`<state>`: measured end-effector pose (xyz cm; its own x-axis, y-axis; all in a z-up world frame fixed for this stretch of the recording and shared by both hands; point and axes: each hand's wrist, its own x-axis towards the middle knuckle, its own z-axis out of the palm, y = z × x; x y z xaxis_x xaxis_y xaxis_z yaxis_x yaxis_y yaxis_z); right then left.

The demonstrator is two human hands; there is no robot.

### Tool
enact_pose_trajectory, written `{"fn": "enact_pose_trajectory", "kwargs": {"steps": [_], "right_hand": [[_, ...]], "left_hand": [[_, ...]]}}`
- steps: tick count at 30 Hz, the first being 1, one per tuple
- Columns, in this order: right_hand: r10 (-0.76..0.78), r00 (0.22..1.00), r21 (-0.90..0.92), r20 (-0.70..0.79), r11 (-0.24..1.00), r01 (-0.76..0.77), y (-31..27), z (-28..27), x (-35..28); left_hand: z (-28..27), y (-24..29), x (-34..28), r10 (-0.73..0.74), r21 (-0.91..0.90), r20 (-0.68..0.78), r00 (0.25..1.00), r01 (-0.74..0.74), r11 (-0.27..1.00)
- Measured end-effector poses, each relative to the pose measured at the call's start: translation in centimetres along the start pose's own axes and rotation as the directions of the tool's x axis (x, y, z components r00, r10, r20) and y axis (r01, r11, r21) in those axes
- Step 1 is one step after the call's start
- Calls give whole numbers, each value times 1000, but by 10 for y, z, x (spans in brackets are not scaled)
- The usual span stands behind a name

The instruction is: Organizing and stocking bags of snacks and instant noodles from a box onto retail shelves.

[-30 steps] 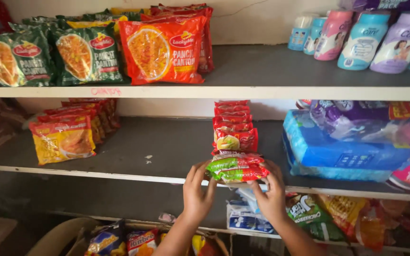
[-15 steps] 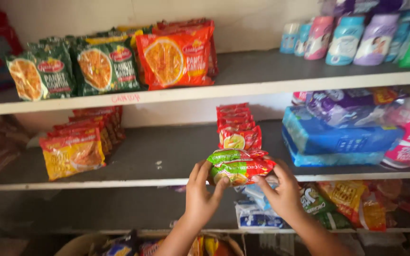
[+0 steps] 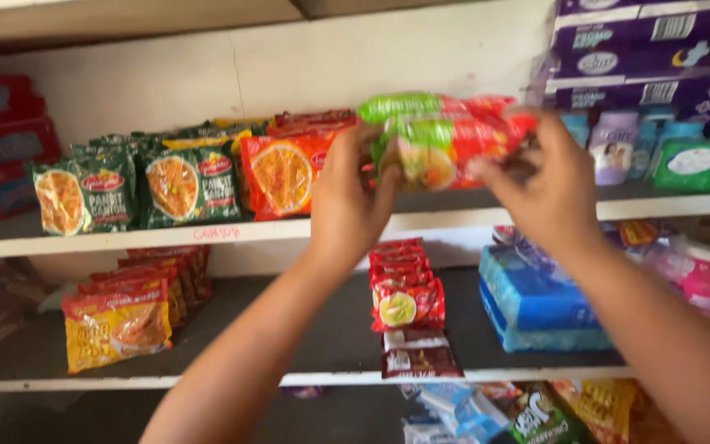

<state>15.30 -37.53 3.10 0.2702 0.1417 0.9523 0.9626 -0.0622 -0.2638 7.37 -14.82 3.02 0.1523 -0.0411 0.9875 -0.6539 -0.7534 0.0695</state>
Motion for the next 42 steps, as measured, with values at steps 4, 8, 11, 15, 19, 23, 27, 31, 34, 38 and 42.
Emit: {"fn": "enact_pose_trajectory", "kwargs": {"steps": [4, 8, 11, 15, 19, 23, 27, 31, 34, 38, 42], "right_hand": [[-53, 996, -112, 74, 992, 61, 70, 4, 55], [178, 961, -351, 210, 932, -96, 131, 24, 83], [308, 919, -506, 247, 850, -148, 172, 45, 102], [406, 869, -604, 284, 779, -167, 188, 67, 120], [458, 843, -687, 283, 710, -156, 231, 100, 130], [475, 819, -706, 322, 697, -126, 263, 121, 134], [482, 802, -721, 353, 687, -96, 264, 125, 135], [476, 784, -723, 398, 689, -52, 254, 129, 138], [446, 791, -740, 419, 673, 12, 268, 143, 140], [407, 811, -721, 420, 692, 27, 291, 163, 145], [489, 710, -708, 507, 705, 20, 285, 162, 146]], "left_hand": [[26, -26, 49, -203, 171, 138, 969, 178, 969], [78, -83, 53, -382, 297, 296, 876, 295, 908], [111, -106, 52, -447, 422, 331, 831, 294, 858], [141, -135, 46, -540, 637, 430, 724, 181, 750], [166, -181, 43, -512, 660, 457, 727, 109, 743], [164, -164, 55, -638, 747, 468, 612, 112, 655], [170, -164, 53, -607, 815, 458, 650, -34, 579], [196, -196, 34, -553, 811, 539, 635, -214, 545], [191, -191, 35, -567, 730, 674, 474, -303, 613], [167, -181, 23, -639, 719, 694, 332, -365, 591], [161, -176, 17, -623, 724, 690, 369, -377, 578]]}}
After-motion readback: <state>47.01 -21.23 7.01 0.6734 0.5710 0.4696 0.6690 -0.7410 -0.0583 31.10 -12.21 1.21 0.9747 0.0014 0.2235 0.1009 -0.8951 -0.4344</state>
